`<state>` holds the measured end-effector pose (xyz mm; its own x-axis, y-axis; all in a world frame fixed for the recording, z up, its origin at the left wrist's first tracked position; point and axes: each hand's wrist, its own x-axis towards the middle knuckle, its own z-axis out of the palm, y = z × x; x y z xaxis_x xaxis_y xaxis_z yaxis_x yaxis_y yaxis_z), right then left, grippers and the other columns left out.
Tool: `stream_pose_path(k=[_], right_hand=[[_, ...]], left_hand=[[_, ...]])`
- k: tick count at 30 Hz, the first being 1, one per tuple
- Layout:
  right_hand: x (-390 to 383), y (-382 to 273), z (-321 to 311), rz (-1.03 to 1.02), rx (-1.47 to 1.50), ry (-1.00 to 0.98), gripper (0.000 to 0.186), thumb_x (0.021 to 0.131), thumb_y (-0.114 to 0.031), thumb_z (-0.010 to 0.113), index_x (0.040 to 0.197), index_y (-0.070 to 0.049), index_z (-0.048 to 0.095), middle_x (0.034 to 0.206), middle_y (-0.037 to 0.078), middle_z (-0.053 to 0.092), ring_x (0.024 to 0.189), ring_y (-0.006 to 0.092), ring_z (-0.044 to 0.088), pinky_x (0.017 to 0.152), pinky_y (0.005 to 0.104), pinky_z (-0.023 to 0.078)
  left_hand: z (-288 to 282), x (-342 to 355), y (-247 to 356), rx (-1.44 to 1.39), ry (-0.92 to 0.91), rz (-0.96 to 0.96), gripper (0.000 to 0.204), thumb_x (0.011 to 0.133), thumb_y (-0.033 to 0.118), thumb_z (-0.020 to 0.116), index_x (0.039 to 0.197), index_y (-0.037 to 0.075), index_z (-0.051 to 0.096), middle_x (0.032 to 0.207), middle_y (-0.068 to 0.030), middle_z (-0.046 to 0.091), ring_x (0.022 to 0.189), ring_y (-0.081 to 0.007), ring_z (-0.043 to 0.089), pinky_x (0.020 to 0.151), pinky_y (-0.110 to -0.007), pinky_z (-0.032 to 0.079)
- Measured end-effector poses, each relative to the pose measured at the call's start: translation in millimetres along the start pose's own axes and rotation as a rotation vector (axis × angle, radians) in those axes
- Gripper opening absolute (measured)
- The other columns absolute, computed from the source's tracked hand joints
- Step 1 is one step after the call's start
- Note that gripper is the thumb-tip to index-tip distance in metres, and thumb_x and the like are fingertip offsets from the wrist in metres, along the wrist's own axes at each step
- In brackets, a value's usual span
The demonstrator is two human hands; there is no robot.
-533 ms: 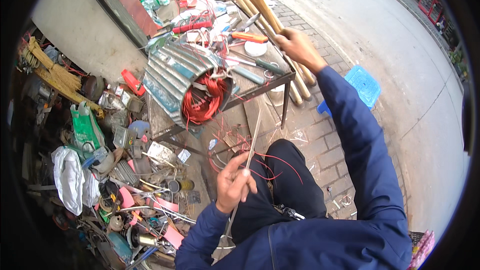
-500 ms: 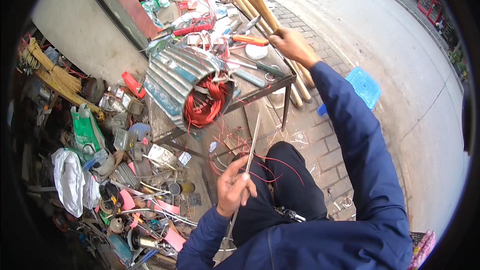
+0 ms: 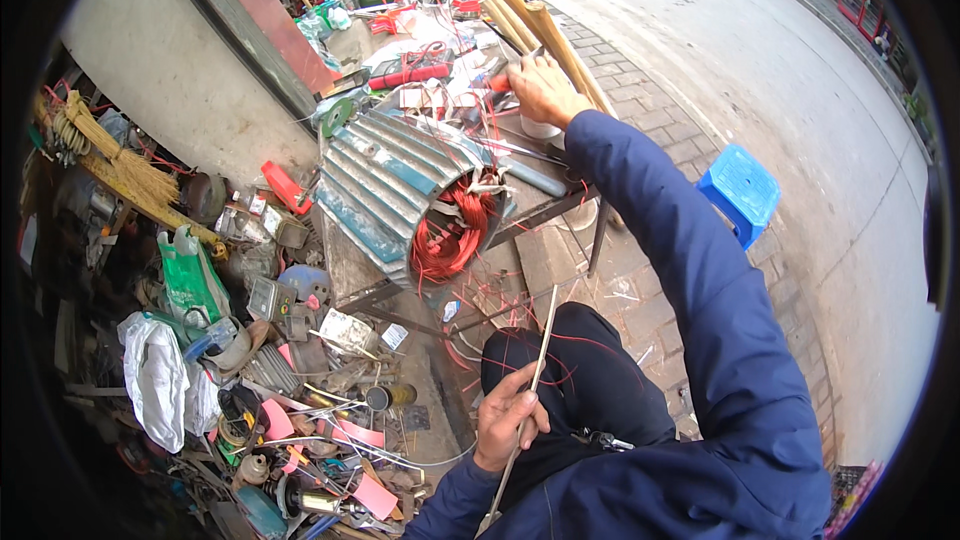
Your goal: The person works on a disassembled electric motor stator, using a screwdriver to adjust and remove red copper windings. They then use a metal file to smooth a metal rod, repeatedly filing and inspecting it. The person continues to manipulate the motor windings with the screwdriver throughout the clip.
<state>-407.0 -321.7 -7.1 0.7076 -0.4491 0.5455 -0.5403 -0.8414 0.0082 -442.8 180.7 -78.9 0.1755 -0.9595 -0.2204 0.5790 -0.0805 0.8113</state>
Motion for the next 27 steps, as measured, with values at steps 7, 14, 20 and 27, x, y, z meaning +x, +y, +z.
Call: stream_pose_path(k=[7,14,20,27], right_hand=[[-101.0,8.8,-129.8,0.250,0.497,0.205,0.042,0.107,-0.029,0.060,0.137,0.000,0.057,0.104,0.020,0.071,0.090,0.0348,0.070,0.080,0.0477,0.054],[-355.4,-55.6,-181.9,0.826,1.117,0.016,0.039,0.108,-0.037,0.062,0.128,-0.003,0.064,0.096,0.003,0.064,0.091,0.0131,0.060,0.083,0.0323,0.052],[-444.3,-99.0,-179.0,0.750,0.881,-0.064,0.040,0.106,-0.032,0.062,0.134,-0.005,0.063,0.107,0.019,0.070,0.096,0.0341,0.071,0.082,0.0420,0.055],[-456.6,-104.7,-176.5,0.648,0.778,-0.075,0.037,0.103,-0.030,0.063,0.135,-0.011,0.063,0.092,0.016,0.062,0.080,0.0384,0.066,0.067,0.0488,0.052]], left_hand=[[16.5,11.2,-6.8,-0.108,-0.064,0.016,0.048,0.109,0.013,0.047,0.156,0.003,0.048,0.075,-0.0145,0.071,0.038,-0.0086,0.046,0.038,-0.022,0.035],[50.7,41.9,-38.7,-0.278,-0.244,-0.122,0.050,0.110,0.014,0.044,0.159,0.004,0.043,0.076,-0.0138,0.069,0.039,-0.0097,0.045,0.038,-0.023,0.037],[80.6,69.4,-64.8,-0.268,-0.265,-0.264,0.052,0.109,0.015,0.045,0.161,0.010,0.041,0.076,-0.0107,0.063,0.037,-0.0104,0.042,0.038,-0.025,0.038],[96.7,93.9,-86.8,-0.287,-0.261,-0.338,0.049,0.111,0.015,0.042,0.160,0.012,0.044,0.076,-0.0114,0.063,0.038,-0.0111,0.043,0.036,-0.024,0.036]])
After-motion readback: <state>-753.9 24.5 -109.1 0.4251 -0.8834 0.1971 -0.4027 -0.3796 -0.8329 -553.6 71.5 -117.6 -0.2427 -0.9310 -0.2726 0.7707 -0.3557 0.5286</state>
